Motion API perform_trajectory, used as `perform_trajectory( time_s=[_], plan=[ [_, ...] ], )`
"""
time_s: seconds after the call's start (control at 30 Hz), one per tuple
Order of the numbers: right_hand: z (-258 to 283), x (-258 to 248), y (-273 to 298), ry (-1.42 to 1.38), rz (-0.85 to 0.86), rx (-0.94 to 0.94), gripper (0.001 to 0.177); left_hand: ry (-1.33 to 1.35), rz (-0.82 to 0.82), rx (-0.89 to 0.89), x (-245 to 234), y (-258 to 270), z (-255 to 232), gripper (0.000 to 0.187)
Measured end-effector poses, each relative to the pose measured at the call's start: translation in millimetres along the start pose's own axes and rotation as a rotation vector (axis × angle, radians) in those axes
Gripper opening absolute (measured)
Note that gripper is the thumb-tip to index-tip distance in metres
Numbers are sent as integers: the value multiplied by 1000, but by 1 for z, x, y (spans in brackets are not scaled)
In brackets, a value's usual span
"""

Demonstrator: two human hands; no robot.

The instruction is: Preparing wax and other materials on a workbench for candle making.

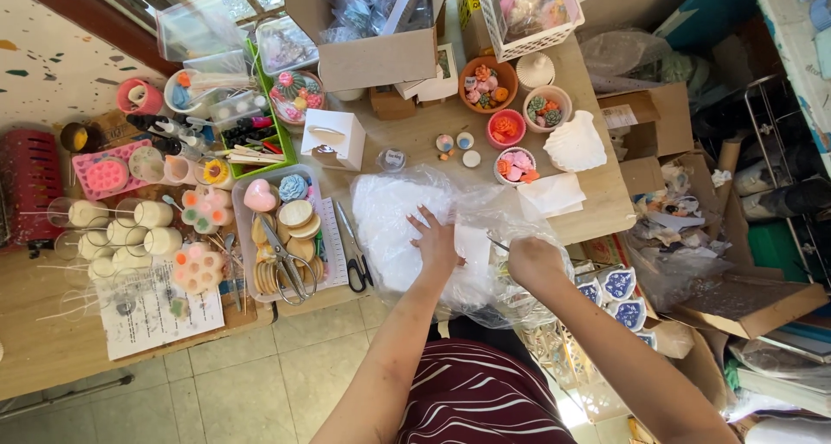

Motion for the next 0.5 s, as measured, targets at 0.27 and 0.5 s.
perform_trajectory(
  time_s=[0.27,0.5],
  plan=[
    [4,-24,-34,8,168,47,28,19,11,9,-5,4,-1,134],
    [15,-33,-54,46,345,39,26,-11,-1,11,0,2,1,135]
  ],
)
Point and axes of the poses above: each hand's wrist, its own y-axis away from the middle knuckle, its own x-axis out of the palm, z = x × y, the point moved 9 cm from there along -y, towards the middle knuckle, and after that the axes turned 8 degrees about y, right-handed, at the moved point
